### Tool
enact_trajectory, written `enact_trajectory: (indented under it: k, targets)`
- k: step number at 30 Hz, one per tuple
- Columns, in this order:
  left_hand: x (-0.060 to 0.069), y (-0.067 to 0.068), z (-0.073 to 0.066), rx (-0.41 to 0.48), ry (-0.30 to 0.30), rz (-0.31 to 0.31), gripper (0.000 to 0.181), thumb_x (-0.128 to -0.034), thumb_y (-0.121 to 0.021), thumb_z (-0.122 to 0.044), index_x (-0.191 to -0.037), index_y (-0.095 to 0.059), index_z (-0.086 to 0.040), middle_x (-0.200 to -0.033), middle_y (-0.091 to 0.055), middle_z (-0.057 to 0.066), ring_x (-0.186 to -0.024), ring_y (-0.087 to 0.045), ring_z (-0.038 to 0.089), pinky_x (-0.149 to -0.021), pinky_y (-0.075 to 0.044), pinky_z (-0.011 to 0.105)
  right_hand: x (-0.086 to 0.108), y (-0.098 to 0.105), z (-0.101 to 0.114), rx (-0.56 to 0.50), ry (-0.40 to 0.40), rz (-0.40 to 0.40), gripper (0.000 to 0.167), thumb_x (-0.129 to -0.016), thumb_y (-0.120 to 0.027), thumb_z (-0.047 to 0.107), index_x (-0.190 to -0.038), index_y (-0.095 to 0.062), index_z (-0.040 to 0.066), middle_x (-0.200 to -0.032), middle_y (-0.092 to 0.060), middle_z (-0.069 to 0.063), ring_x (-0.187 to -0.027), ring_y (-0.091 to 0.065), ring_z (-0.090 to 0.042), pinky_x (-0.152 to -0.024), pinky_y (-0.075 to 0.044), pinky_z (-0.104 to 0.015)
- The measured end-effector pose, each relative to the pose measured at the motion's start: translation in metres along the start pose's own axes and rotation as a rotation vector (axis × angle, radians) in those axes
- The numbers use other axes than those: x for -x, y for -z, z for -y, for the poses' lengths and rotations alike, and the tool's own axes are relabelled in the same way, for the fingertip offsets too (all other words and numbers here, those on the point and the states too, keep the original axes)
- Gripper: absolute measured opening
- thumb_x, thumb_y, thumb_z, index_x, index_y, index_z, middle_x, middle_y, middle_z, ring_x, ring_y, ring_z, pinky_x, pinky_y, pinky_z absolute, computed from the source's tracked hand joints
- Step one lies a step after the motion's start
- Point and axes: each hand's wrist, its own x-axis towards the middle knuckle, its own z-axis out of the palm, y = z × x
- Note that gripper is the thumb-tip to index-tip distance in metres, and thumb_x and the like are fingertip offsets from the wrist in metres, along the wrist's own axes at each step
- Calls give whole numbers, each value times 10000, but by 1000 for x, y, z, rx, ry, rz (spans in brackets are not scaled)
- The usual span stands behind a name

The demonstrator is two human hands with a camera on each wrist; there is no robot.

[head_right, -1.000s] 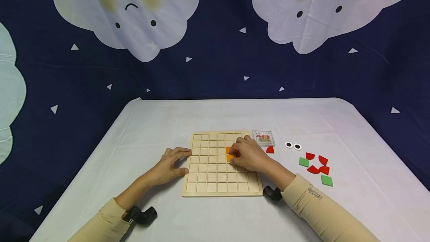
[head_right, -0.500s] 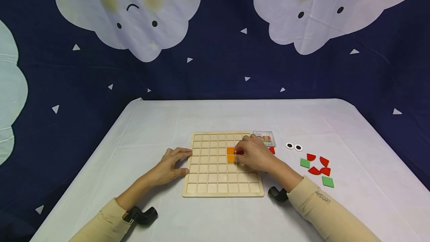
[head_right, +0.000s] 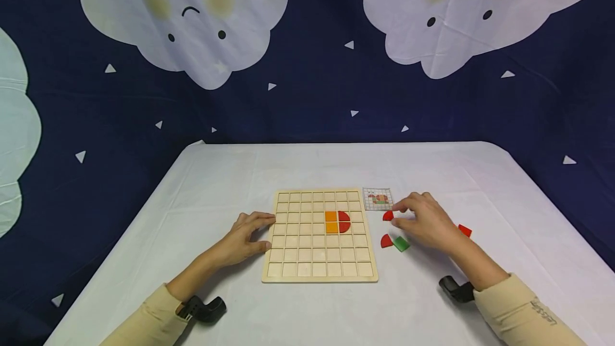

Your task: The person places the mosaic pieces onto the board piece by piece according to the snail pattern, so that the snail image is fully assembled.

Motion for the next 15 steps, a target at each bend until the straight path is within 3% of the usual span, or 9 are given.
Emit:
enact_trajectory:
  k: [5,15]
  targets:
    - [-1,0,0,0,-8,-13,555,-817,-717,-202,-1331,-536,-94,-1382,-495,-14,-1004,-353,136,-840,-264,323,20,16,-31,29,-80,-8,329,-825,-709,279,-1063,-691,54,-1009,-642,-141,-922,-490,-273,-704,-380,-346]
    - [0,1,-1,0,-8,-2,551,-822,-710,-201,-1333,-533,-95,-1389,-490,-17,-1033,-358,144,-861,-264,333,42,28,-71,62,-147,3,361,-813,-721,285,-1052,-684,18,-1013,-643,-201,-930,-472,-322,-692,-351,-350]
